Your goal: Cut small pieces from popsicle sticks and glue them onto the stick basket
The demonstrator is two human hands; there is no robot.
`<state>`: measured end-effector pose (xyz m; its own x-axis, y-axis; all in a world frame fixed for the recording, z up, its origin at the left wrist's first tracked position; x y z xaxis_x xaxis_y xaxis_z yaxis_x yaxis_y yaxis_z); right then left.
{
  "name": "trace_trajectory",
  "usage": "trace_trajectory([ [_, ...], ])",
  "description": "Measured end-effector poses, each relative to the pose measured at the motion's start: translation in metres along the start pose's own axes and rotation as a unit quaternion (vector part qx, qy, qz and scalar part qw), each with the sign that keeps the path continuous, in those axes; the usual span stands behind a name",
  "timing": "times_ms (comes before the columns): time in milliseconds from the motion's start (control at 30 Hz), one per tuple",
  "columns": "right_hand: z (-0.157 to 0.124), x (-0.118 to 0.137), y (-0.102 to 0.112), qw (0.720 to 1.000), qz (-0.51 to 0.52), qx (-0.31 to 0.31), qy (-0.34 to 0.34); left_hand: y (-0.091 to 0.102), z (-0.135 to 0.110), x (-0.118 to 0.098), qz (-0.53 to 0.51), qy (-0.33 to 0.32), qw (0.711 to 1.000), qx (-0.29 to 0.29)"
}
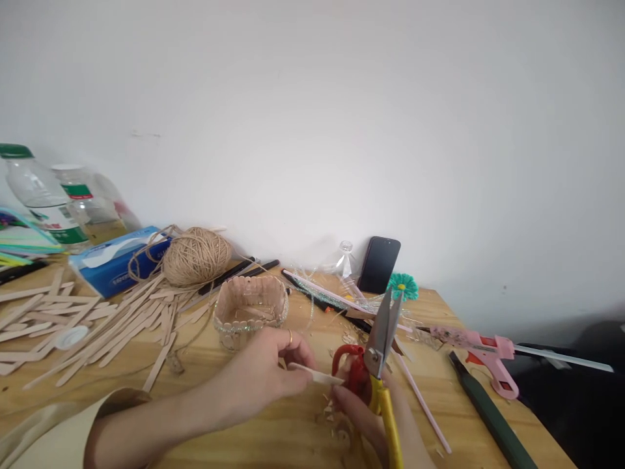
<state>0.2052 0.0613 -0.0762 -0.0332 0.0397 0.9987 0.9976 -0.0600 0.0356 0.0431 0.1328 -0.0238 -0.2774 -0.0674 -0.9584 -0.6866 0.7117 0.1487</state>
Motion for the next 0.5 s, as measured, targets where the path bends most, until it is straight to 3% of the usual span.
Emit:
trace_trajectory([
  [100,-0.003,0.006,-0.003,1.0,-0.008,-0.009,0.0,0.0,0.001,0.004,-0.038,0.002,0.999,0.01],
  [233,-0.005,0.013,-0.01,0.999,-0.015,0.047,0.004,-0.001,0.003,0.005,-0.144,-0.012,0.988,0.046],
  [333,-0.002,0.025,-0.003,0.999,-0.03,0.041,0.0,0.0,0.002,0.001,-0.164,-0.035,0.985,0.03],
  [500,0.007,0.054,0.031,0.994,0.003,-0.065,0.086,0.006,-0.005,-0.009,-0.101,-0.058,0.993,-0.018],
])
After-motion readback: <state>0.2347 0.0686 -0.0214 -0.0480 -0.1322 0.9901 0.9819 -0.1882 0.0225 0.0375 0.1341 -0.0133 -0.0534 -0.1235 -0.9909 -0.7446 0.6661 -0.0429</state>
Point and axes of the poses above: each hand's wrist, its own z-axis towards the middle knuckle, its own y-axis out of the back of the hand, x = y × z, the point moved 2 cm from there along z, towards the middle knuckle, and after that the axes turned 4 degrees about x, right-handed, at the moved point
